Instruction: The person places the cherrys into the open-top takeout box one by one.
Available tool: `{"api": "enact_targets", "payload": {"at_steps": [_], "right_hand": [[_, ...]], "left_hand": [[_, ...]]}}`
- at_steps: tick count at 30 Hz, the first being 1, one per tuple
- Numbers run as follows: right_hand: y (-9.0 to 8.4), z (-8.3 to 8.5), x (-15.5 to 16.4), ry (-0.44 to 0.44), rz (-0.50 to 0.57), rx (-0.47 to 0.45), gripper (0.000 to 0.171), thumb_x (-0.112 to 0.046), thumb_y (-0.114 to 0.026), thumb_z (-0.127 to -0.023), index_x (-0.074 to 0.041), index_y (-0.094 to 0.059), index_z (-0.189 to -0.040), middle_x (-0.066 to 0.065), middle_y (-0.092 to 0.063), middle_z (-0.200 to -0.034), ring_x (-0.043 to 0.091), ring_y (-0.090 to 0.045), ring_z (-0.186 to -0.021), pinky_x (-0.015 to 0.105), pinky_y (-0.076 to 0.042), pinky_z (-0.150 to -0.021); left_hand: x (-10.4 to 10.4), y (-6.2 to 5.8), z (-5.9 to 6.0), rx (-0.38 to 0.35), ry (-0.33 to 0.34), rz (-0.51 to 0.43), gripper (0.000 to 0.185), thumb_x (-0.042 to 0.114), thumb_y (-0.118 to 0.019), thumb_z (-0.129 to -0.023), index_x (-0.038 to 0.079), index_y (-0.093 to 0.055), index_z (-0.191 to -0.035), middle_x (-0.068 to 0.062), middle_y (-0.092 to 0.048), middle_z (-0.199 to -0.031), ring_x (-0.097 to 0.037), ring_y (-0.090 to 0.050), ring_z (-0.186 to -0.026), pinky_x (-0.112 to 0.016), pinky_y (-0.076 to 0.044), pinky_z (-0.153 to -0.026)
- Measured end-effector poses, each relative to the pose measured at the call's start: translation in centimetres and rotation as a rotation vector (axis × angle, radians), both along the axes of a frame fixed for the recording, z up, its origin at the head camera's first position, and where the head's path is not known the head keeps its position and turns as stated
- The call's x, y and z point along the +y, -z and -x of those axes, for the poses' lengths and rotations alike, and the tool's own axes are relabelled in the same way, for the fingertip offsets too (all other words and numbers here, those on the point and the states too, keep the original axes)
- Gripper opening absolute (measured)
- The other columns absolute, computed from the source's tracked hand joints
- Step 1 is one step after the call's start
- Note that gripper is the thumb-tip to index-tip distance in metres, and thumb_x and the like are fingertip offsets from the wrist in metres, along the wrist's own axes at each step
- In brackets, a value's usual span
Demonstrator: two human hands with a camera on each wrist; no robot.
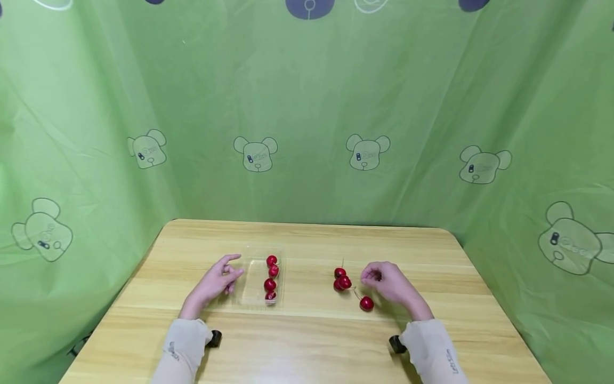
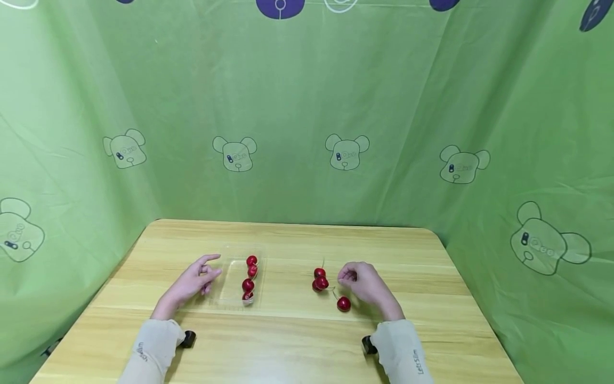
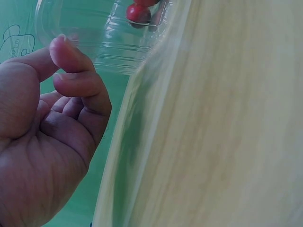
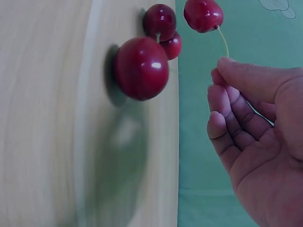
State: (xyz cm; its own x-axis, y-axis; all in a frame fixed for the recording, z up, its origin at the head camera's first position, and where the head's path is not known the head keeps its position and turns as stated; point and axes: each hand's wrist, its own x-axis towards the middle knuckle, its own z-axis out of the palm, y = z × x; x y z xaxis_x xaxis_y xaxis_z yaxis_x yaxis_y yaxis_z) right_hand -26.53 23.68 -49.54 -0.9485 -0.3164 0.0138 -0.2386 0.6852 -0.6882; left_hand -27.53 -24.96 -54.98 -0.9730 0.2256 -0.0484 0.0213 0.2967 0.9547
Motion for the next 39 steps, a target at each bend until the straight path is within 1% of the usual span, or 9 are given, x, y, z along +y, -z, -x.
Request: {"api": "enact_targets", "payload": {"at_steps": [7, 15, 21, 24, 32, 39], "right_hand": [[-0.8, -0.1, -0.6, -0.001, -0.003, 0.022, 0.005, -0.008, -0.072, -0.095, -0.006, -0.073, -0.099, 0.001, -0.068, -0.088, 0.015, -0.061, -0.084, 0.023, -0.054, -0.074], [-1.3, 0.1, -1.2, -0.004, 0.002, 0.034, 0.006, -0.009, -0.071, -0.096, -0.004, -0.073, -0.1, 0.001, -0.069, -0.088, 0.015, -0.061, -0.084, 0.023, -0.053, -0.074], [-1.5, 0.4, -1.7, -0.005, -0.001, 0.058, 0.005, -0.01, -0.072, -0.096, -0.008, -0.074, -0.099, -0.001, -0.069, -0.088, 0.014, -0.062, -0.085, 0.024, -0.054, -0.076], [-1.6, 0.7, -2.1, 0.004, 0.003, 0.057, 0.004, -0.011, -0.072, -0.096, -0.009, -0.074, -0.099, -0.001, -0.069, -0.088, 0.014, -0.062, -0.084, 0.024, -0.054, -0.076], [-2.1, 1.3, -3.8, -0.008, 0.033, 0.08, 0.005, -0.011, -0.074, -0.095, -0.007, -0.075, -0.097, -0.001, -0.07, -0.087, 0.013, -0.062, -0.082, 0.024, -0.054, -0.074], [-2.6, 1.6, -5.6, -0.029, 0.061, 0.075, 0.005, -0.011, -0.074, -0.095, -0.006, -0.074, -0.096, 0.005, -0.071, -0.088, 0.014, -0.062, -0.082, 0.024, -0.054, -0.074]], "left_hand": [[0.0, 0.0, 0.0, -0.006, -0.003, 0.004, 0.067, 0.023, -0.067, -0.102, 0.005, -0.035, -0.158, -0.017, -0.063, -0.089, -0.013, -0.055, -0.059, -0.025, -0.049, -0.052], [0.0, 0.1, 0.1, -0.001, 0.003, 0.017, 0.066, 0.023, -0.066, -0.103, 0.003, -0.034, -0.158, -0.016, -0.063, -0.087, -0.012, -0.054, -0.057, -0.024, -0.049, -0.052], [0.1, 0.1, 0.1, 0.0, 0.008, 0.017, 0.067, 0.023, -0.066, -0.103, 0.002, -0.033, -0.158, -0.015, -0.063, -0.087, -0.012, -0.055, -0.058, -0.025, -0.049, -0.051], [0.1, 0.0, 0.2, 0.001, 0.008, 0.017, 0.067, 0.024, -0.066, -0.103, 0.003, -0.034, -0.158, -0.015, -0.063, -0.088, -0.013, -0.055, -0.058, -0.025, -0.049, -0.051], [0.0, 0.0, 0.2, 0.004, 0.007, 0.012, 0.067, 0.024, -0.066, -0.103, 0.003, -0.034, -0.158, -0.016, -0.063, -0.088, -0.012, -0.055, -0.058, -0.024, -0.049, -0.052], [0.0, 0.1, 0.1, -0.008, 0.003, 0.005, 0.068, 0.024, -0.067, -0.102, 0.004, -0.033, -0.158, -0.017, -0.063, -0.09, -0.013, -0.055, -0.059, -0.024, -0.049, -0.052]]}}
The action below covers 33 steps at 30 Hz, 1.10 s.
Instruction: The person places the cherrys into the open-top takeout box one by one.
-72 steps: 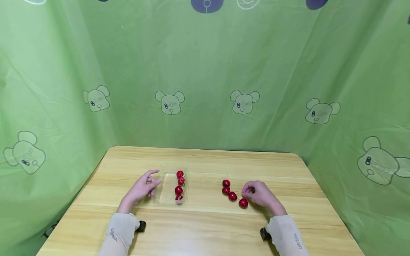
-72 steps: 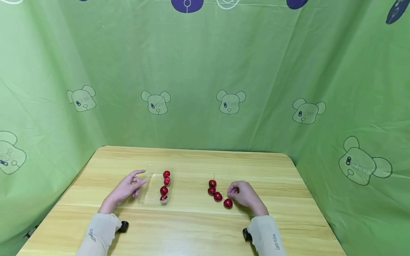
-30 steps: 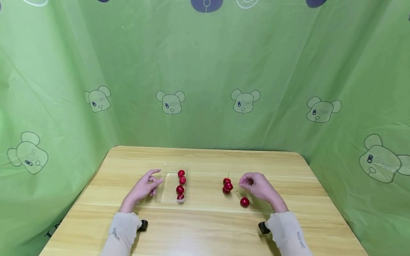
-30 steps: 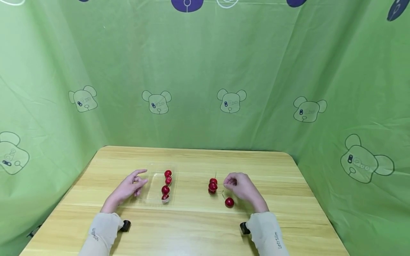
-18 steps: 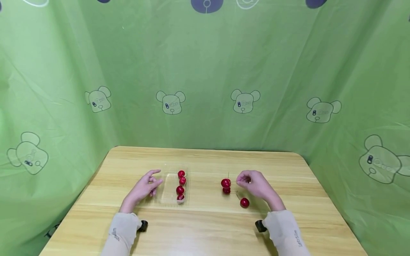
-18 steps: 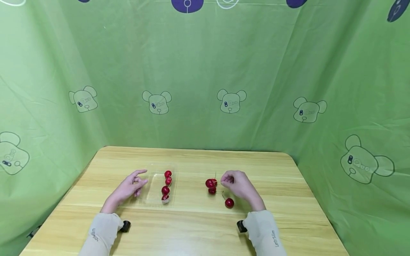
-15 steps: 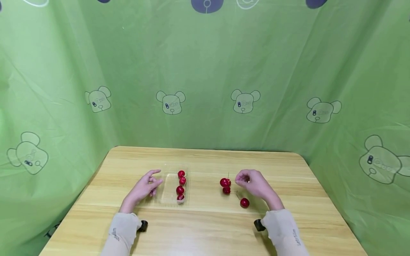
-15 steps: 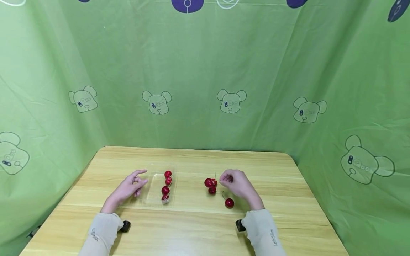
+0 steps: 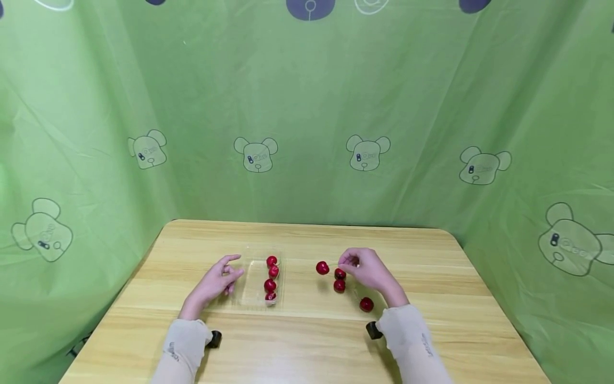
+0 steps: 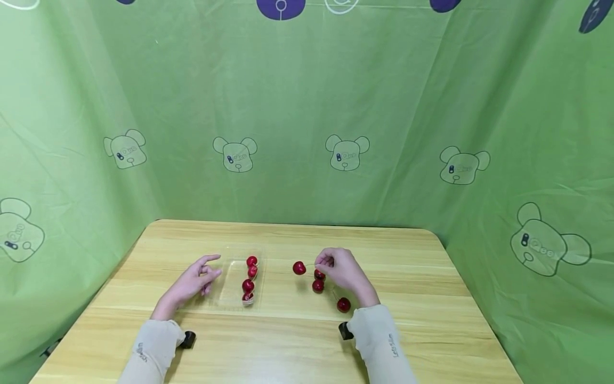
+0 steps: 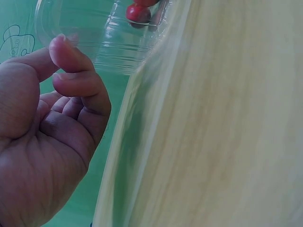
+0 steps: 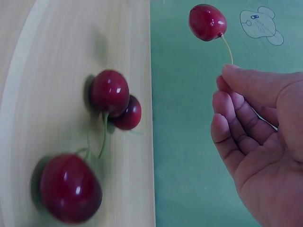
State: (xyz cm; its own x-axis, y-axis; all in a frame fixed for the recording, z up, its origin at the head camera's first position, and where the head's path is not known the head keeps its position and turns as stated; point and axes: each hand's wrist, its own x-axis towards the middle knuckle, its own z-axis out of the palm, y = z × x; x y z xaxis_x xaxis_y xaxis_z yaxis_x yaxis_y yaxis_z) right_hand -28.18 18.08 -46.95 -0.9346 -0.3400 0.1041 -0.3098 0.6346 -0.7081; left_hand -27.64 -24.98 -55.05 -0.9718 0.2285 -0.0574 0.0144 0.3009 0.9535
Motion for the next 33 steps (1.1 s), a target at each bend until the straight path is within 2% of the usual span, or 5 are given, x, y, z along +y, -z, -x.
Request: {"api": "enact_targets", "payload": {"at_steps": [10, 17, 21, 33], "right_hand": [[0.0, 1.1, -3.1, -0.009, 0.023, 0.001, 0.005, -0.011, -0.074, -0.096, -0.006, -0.074, -0.096, 0.001, -0.07, -0.087, 0.014, -0.062, -0.081, 0.026, -0.054, -0.075], [-0.1, 2.0, -4.9, 0.008, -0.002, 0.005, 0.004, -0.011, -0.073, -0.097, -0.009, -0.075, -0.094, 0.0, -0.07, -0.086, 0.014, -0.062, -0.08, 0.028, -0.054, -0.075], [-0.2, 2.5, -6.2, -0.015, 0.007, 0.017, 0.004, -0.01, -0.073, -0.097, -0.01, -0.075, -0.093, 0.0, -0.07, -0.087, 0.013, -0.063, -0.081, 0.028, -0.055, -0.077], [0.9, 3.6, -10.7, -0.001, 0.046, 0.045, 0.004, -0.007, -0.075, -0.094, -0.003, -0.076, -0.094, 0.001, -0.07, -0.084, 0.011, -0.062, -0.078, 0.027, -0.056, -0.075]], "left_hand": [[-0.4, 0.0, -0.2, 0.003, -0.008, 0.009, 0.066, 0.023, -0.066, -0.103, 0.004, -0.034, -0.158, -0.017, -0.063, -0.089, -0.012, -0.055, -0.058, -0.024, -0.049, -0.052], [0.2, -0.2, 0.1, 0.006, 0.019, 0.005, 0.066, 0.022, -0.065, -0.103, 0.005, -0.033, -0.158, -0.015, -0.063, -0.09, -0.013, -0.056, -0.06, -0.023, -0.05, -0.053], [0.2, -0.2, 0.2, 0.007, 0.007, 0.0, 0.065, 0.021, -0.066, -0.103, 0.005, -0.035, -0.158, -0.013, -0.063, -0.088, -0.012, -0.055, -0.058, -0.023, -0.049, -0.052], [0.1, -0.2, 0.1, 0.0, 0.01, -0.012, 0.066, 0.021, -0.066, -0.102, 0.003, -0.034, -0.158, -0.015, -0.063, -0.089, -0.012, -0.055, -0.058, -0.023, -0.048, -0.052]]}}
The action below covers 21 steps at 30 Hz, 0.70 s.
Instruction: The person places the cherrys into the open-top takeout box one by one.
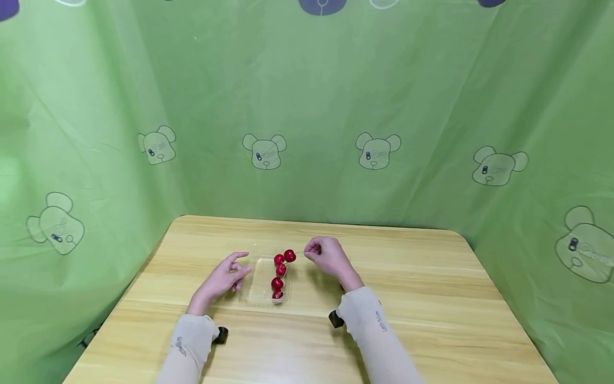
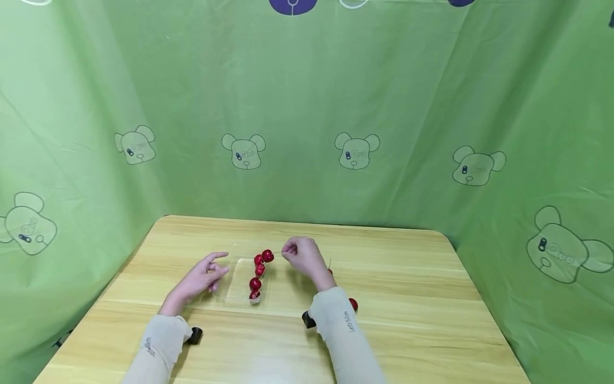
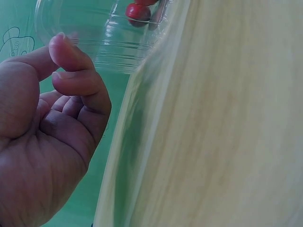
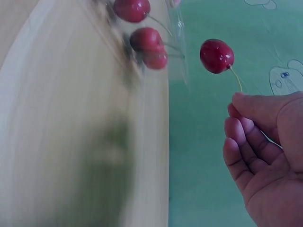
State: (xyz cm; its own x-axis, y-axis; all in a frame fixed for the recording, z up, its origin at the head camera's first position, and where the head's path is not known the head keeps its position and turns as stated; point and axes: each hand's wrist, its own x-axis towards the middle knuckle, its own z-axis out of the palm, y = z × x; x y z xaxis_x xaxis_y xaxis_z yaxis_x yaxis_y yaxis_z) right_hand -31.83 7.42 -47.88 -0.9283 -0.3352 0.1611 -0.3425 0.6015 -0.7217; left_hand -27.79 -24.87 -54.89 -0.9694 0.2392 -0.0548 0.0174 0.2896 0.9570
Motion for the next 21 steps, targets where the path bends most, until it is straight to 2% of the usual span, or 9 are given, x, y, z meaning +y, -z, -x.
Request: {"api": "enact_targets", "payload": {"at_steps": [14, 21], "right_hand": [[1.8, 0.5, -5.0, 0.028, 0.017, 0.05, 0.003, -0.003, -0.075, -0.091, -0.004, -0.075, -0.094, 0.004, -0.071, -0.085, 0.013, -0.063, -0.077, 0.026, -0.058, -0.074], [2.7, 0.5, -6.1, 0.079, 0.023, 0.023, 0.007, 0.0, -0.072, -0.091, -0.006, -0.074, -0.093, 0.003, -0.069, -0.084, 0.013, -0.061, -0.077, 0.026, -0.058, -0.075]], "left_hand": [[-0.2, -0.1, -0.1, 0.005, -0.006, 0.002, 0.067, 0.021, -0.066, -0.102, 0.002, -0.034, -0.157, -0.017, -0.063, -0.09, -0.011, -0.054, -0.058, -0.022, -0.048, -0.051], [-0.1, -0.2, 0.0, 0.004, 0.01, 0.004, 0.067, 0.021, -0.065, -0.103, 0.002, -0.032, -0.158, -0.016, -0.064, -0.09, -0.011, -0.055, -0.058, -0.023, -0.049, -0.052]]}}
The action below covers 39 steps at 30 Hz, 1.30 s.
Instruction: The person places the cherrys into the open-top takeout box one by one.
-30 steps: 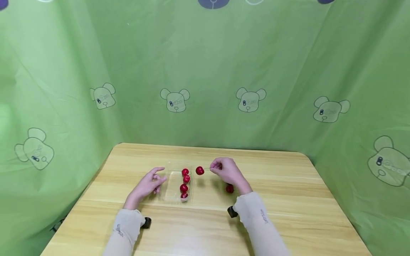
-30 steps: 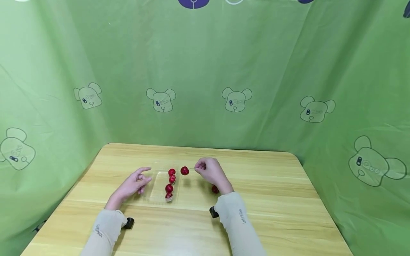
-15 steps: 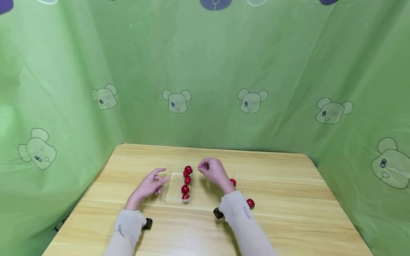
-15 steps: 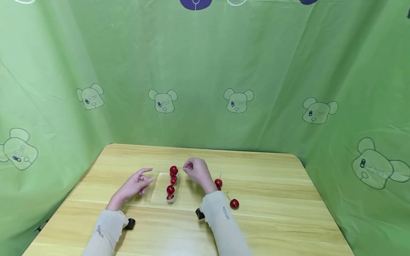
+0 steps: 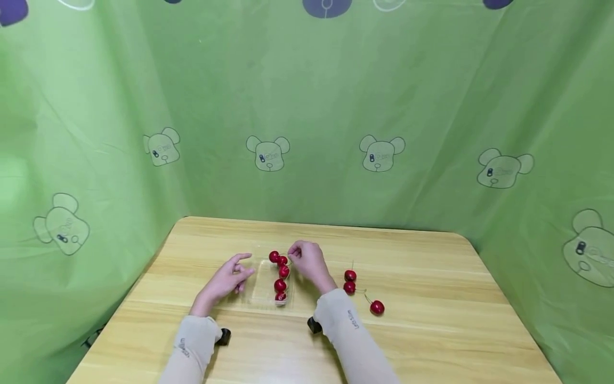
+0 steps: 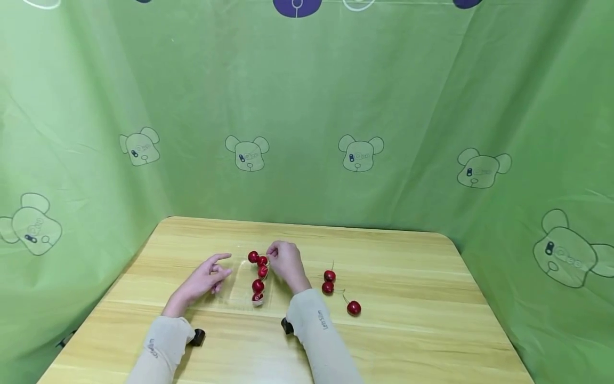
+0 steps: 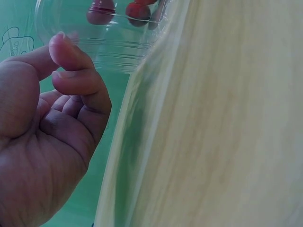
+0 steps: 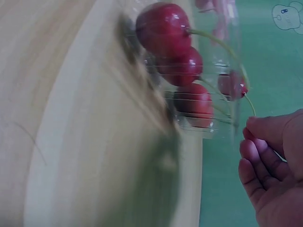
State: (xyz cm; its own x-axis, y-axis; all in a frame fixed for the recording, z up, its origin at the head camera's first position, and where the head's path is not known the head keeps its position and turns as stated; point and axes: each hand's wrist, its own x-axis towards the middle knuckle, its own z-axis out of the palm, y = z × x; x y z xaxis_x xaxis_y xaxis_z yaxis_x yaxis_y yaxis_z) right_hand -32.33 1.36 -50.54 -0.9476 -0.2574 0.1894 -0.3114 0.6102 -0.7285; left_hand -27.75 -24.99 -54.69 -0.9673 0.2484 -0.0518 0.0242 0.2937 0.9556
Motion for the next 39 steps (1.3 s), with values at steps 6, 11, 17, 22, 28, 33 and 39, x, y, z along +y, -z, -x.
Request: {"api": "enact_targets", "payload": {"at_steps": [6, 11, 17, 22, 28, 33, 39], "right_hand": [[0.6, 0.2, -0.5, 0.024, -0.002, 0.024, 0.008, 0.0, -0.071, -0.092, -0.007, -0.074, -0.089, 0.003, -0.068, -0.082, 0.015, -0.061, -0.075, 0.028, -0.057, -0.073], [0.9, 0.3, -0.9, 0.045, -0.049, 0.041, 0.008, -0.001, -0.072, -0.092, -0.009, -0.074, -0.088, 0.001, -0.067, -0.08, 0.014, -0.059, -0.074, 0.028, -0.054, -0.073], [1.0, 0.3, -1.2, 0.057, -0.073, 0.041, 0.009, -0.003, -0.073, -0.092, -0.01, -0.075, -0.087, -0.001, -0.066, -0.079, 0.014, -0.058, -0.075, 0.03, -0.053, -0.073], [1.0, 0.4, -1.3, 0.051, -0.096, 0.038, 0.008, -0.003, -0.073, -0.092, -0.009, -0.076, -0.088, -0.001, -0.067, -0.08, 0.014, -0.057, -0.074, 0.028, -0.052, -0.07], [1.0, 0.4, -1.4, 0.045, -0.128, 0.049, 0.009, -0.003, -0.074, -0.091, -0.01, -0.075, -0.087, -0.001, -0.068, -0.08, 0.013, -0.058, -0.073, 0.027, -0.052, -0.07], [1.2, 0.5, -1.6, 0.053, -0.146, 0.051, 0.008, -0.003, -0.074, -0.091, -0.01, -0.076, -0.087, -0.001, -0.068, -0.08, 0.013, -0.058, -0.074, 0.027, -0.053, -0.071], [1.3, 0.4, -1.6, 0.053, -0.148, 0.063, 0.009, -0.003, -0.075, -0.09, -0.011, -0.075, -0.086, -0.001, -0.068, -0.08, 0.013, -0.059, -0.074, 0.028, -0.054, -0.072]], "left_hand": [[0.0, 0.0, 0.0, 0.002, -0.01, -0.014, 0.066, 0.02, -0.066, -0.103, 0.002, -0.033, -0.158, -0.016, -0.063, -0.09, -0.012, -0.055, -0.058, -0.023, -0.048, -0.051], [0.1, 0.2, 0.0, -0.003, -0.008, -0.01, 0.067, 0.021, -0.066, -0.102, 0.003, -0.033, -0.158, -0.016, -0.064, -0.091, -0.012, -0.055, -0.058, -0.022, -0.048, -0.052], [0.1, 0.2, 0.0, -0.002, -0.009, -0.006, 0.067, 0.021, -0.066, -0.102, 0.002, -0.033, -0.158, -0.017, -0.064, -0.091, -0.012, -0.055, -0.058, -0.023, -0.049, -0.051], [0.1, 0.2, 0.0, 0.001, -0.012, -0.008, 0.066, 0.02, -0.067, -0.102, 0.002, -0.034, -0.157, -0.019, -0.064, -0.091, -0.012, -0.055, -0.058, -0.023, -0.048, -0.05], [0.2, 0.3, -0.1, -0.002, -0.01, -0.017, 0.067, 0.019, -0.067, -0.102, 0.002, -0.034, -0.157, -0.019, -0.063, -0.092, -0.012, -0.055, -0.058, -0.023, -0.048, -0.05], [0.3, 0.3, -0.1, 0.002, -0.009, -0.02, 0.067, 0.019, -0.067, -0.101, 0.002, -0.035, -0.157, -0.02, -0.063, -0.091, -0.013, -0.055, -0.058, -0.023, -0.048, -0.05], [0.2, 0.0, -0.2, 0.004, -0.009, -0.012, 0.066, 0.018, -0.065, -0.103, 0.0, -0.033, -0.158, -0.021, -0.063, -0.091, -0.013, -0.053, -0.058, -0.023, -0.047, -0.05]]}}
